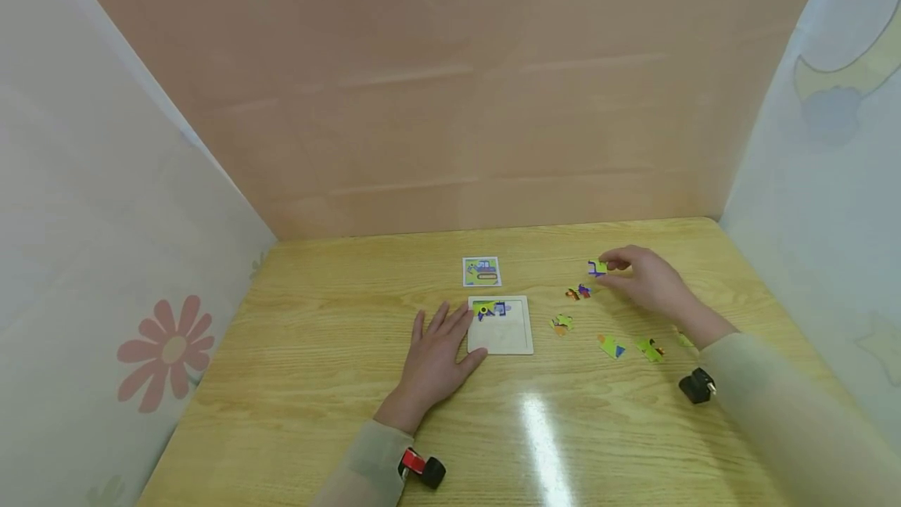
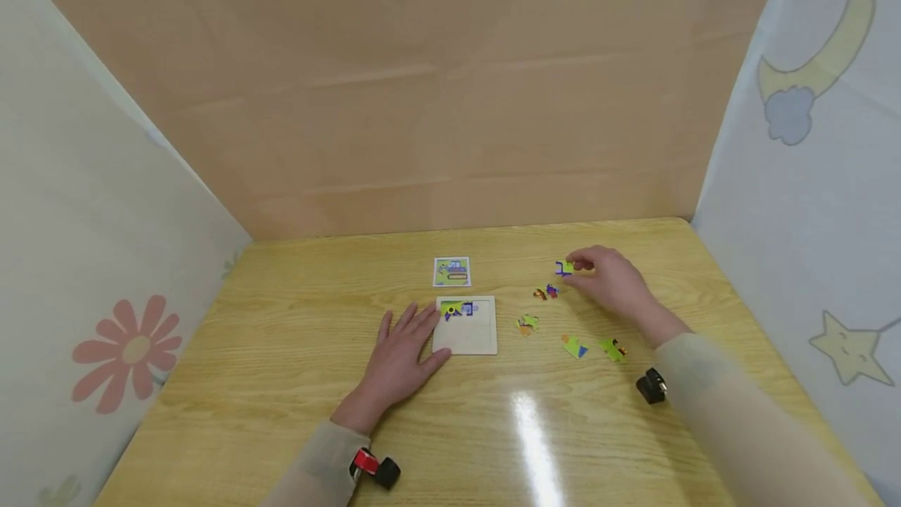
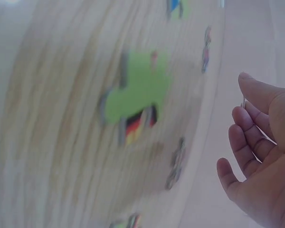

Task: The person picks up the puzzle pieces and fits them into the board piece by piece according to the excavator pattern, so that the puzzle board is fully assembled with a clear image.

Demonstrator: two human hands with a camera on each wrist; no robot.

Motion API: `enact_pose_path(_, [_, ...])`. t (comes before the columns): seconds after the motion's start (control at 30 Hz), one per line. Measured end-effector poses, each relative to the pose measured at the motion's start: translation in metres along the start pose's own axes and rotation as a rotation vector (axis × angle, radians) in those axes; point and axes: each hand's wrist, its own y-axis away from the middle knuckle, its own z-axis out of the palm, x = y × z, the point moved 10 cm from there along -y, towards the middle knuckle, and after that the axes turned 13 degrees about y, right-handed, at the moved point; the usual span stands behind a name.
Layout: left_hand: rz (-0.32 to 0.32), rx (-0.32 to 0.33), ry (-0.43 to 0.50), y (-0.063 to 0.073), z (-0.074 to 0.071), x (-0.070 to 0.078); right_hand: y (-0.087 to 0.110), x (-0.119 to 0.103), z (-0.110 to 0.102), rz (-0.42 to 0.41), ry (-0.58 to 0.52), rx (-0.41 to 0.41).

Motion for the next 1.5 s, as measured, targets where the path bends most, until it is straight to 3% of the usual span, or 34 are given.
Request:
enact_pose_path(0.43, [-0.015, -0.008, 0.006, 0.000, -0.001, 0.000, 0.000, -0.054, 0.013, -0.071, -0.016, -0.015])
enact_pose_path(0.8, [-0.010, -0.004, 0.011, 0.000, -0.002, 0.000, -0.001, -0.097, 0.031, -0.193, -0.011, 0.014])
enact_pose_path(1.13, [-0.010, -0.004, 0.022, -0.001, -0.003, 0.000, -0.003, -0.117, 0.051, -0.176, -0.070, -0.020])
enact_pose_path(1.5, [-0.004, 0.000, 0.010, -0.002, -0.004, 0.000, -0.008, -0.132, 0.066, -0.217, 0.008, -0.035])
